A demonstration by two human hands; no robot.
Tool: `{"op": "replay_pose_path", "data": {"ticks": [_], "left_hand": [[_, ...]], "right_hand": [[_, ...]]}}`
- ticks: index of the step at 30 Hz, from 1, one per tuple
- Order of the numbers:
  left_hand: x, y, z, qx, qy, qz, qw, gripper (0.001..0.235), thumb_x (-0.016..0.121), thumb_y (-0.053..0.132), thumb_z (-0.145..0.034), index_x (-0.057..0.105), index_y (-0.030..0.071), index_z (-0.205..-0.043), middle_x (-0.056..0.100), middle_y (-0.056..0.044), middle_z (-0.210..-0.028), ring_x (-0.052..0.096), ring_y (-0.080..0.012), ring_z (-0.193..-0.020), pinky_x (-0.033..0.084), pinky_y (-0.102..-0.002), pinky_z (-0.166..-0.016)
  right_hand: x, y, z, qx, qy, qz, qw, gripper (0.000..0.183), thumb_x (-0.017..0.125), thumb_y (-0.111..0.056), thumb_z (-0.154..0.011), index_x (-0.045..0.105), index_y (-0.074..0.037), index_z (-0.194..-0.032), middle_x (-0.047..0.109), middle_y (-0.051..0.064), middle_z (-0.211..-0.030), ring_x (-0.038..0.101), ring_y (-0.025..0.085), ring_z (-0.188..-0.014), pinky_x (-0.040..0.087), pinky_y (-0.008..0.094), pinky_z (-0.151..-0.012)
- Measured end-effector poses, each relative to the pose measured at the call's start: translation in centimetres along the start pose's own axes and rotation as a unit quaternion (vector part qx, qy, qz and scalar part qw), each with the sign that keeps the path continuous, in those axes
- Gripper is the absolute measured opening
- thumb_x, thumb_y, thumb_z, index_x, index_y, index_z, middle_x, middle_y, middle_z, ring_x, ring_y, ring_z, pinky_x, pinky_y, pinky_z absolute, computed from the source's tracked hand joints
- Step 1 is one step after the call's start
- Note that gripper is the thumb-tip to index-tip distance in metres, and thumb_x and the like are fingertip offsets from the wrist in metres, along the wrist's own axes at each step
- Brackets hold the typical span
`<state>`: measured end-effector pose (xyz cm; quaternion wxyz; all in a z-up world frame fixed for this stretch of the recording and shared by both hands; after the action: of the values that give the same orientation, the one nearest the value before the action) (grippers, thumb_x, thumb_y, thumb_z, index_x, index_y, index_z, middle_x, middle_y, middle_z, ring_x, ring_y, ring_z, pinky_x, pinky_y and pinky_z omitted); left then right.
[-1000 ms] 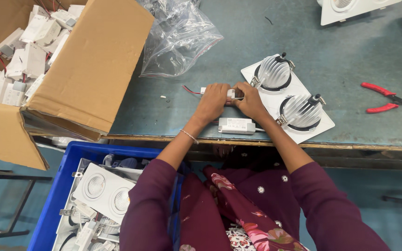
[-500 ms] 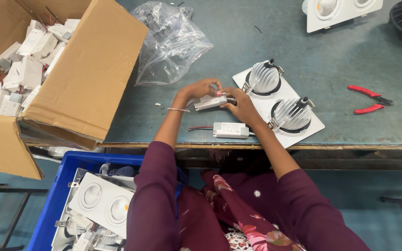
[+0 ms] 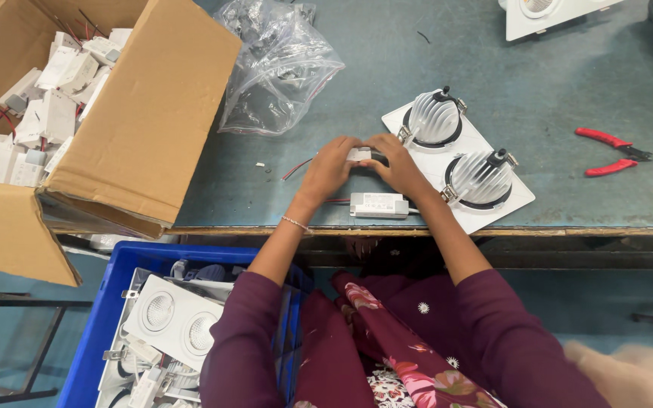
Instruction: The person connects electrical wires from LED drivers to double-lamp fixtures using pliers and by hand, handling various components from crates and boxes.
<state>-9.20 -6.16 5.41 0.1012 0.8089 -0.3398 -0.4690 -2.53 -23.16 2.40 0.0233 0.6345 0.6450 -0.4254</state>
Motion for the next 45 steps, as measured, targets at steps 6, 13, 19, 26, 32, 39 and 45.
{"op": "replay_pose_path", "data": {"ticks": [6, 13, 19, 26, 32, 39, 45], "left_hand": [[0.6, -0.4, -0.5, -0.028, -0.012, 0.004, 1.0, 0.029, 0.073, 0.009, -0.087, 0.062, 0.005, -0.114, 0.067, -0.014, -0.11, 0.062, -0.0395, -0.105, 0.048, -0.047, -0.087], [2.2, -0.5, 0.3, 0.01, 0.035, -0.046, 0.998, 0.03, 0.072, 0.011, -0.089, 0.061, 0.007, -0.117, 0.066, -0.011, -0.11, 0.061, -0.0344, -0.104, 0.043, -0.043, -0.093], [3.1, -0.5, 0.3, 0.002, 0.059, -0.076, 0.995, 0.035, 0.069, 0.003, -0.086, 0.061, 0.007, -0.121, 0.066, -0.012, -0.109, 0.061, -0.0343, -0.102, 0.042, -0.042, -0.093], [3.3, -1.2, 0.1, -0.003, 0.051, -0.062, 0.997, 0.031, 0.069, 0.004, -0.087, 0.06, 0.006, -0.117, 0.067, -0.012, -0.109, 0.062, -0.0339, -0.103, 0.042, -0.043, -0.093], [3.7, -2.4, -0.4, -0.04, 0.006, -0.055, 0.998, 0.027, 0.074, 0.014, -0.087, 0.062, 0.006, -0.11, 0.068, -0.013, -0.109, 0.063, -0.0358, -0.104, 0.042, -0.046, -0.091], [4.0, -3.0, -0.9, -0.06, -0.03, -0.085, 0.994, 0.027, 0.075, 0.023, -0.087, 0.066, 0.006, -0.106, 0.068, -0.013, -0.107, 0.062, -0.0357, -0.105, 0.042, -0.047, -0.088], [4.3, -2.9, -0.7, -0.041, -0.026, -0.115, 0.992, 0.029, 0.074, 0.025, -0.089, 0.064, 0.005, -0.108, 0.066, -0.014, -0.103, 0.061, -0.0339, -0.105, 0.041, -0.048, -0.088]], "right_hand": [[0.4, 1.1, 0.1, 0.109, -0.003, -0.054, 0.993, 0.042, 0.079, -0.01, -0.084, 0.062, -0.003, -0.121, 0.067, 0.015, -0.111, 0.066, 0.032, -0.104, 0.051, 0.038, -0.091], [0.6, 1.5, -0.2, 0.116, 0.012, -0.055, 0.992, 0.033, 0.083, -0.01, -0.079, 0.063, -0.002, -0.104, 0.068, 0.013, -0.098, 0.066, 0.029, -0.092, 0.051, 0.039, -0.081], [0.8, 1.7, -0.8, 0.088, 0.024, -0.049, 0.995, 0.035, 0.087, -0.013, -0.078, 0.059, 0.0, -0.095, 0.063, 0.013, -0.089, 0.061, 0.028, -0.083, 0.049, 0.039, -0.075], [1.0, 2.4, -0.6, 0.104, 0.011, -0.062, 0.993, 0.034, 0.087, -0.014, -0.079, 0.062, 0.0, -0.096, 0.065, 0.012, -0.089, 0.062, 0.028, -0.083, 0.049, 0.039, -0.075], [1.4, 1.9, -0.3, 0.109, 0.013, -0.042, 0.993, 0.045, 0.086, -0.015, -0.079, 0.058, 0.002, -0.109, 0.063, 0.018, -0.101, 0.061, 0.034, -0.097, 0.049, 0.042, -0.087], [1.3, 1.9, -0.2, 0.084, 0.012, -0.017, 0.996, 0.042, 0.085, -0.014, -0.079, 0.063, 0.0, -0.111, 0.066, 0.017, -0.107, 0.06, 0.037, -0.104, 0.048, 0.044, -0.092], [1.7, 2.5, -0.1, 0.066, 0.018, -0.006, 0.998, 0.038, 0.083, -0.013, -0.078, 0.064, 0.0, -0.109, 0.066, 0.017, -0.106, 0.059, 0.037, -0.105, 0.047, 0.044, -0.094]]}}
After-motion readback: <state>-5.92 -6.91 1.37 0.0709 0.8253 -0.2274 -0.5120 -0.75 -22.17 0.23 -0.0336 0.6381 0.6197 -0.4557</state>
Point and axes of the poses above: each hand's wrist, its own z-axis away from the middle knuckle, its own x-axis out of the palm, y = z × x, the point moved 3 cm from there along -z, towards the middle knuckle
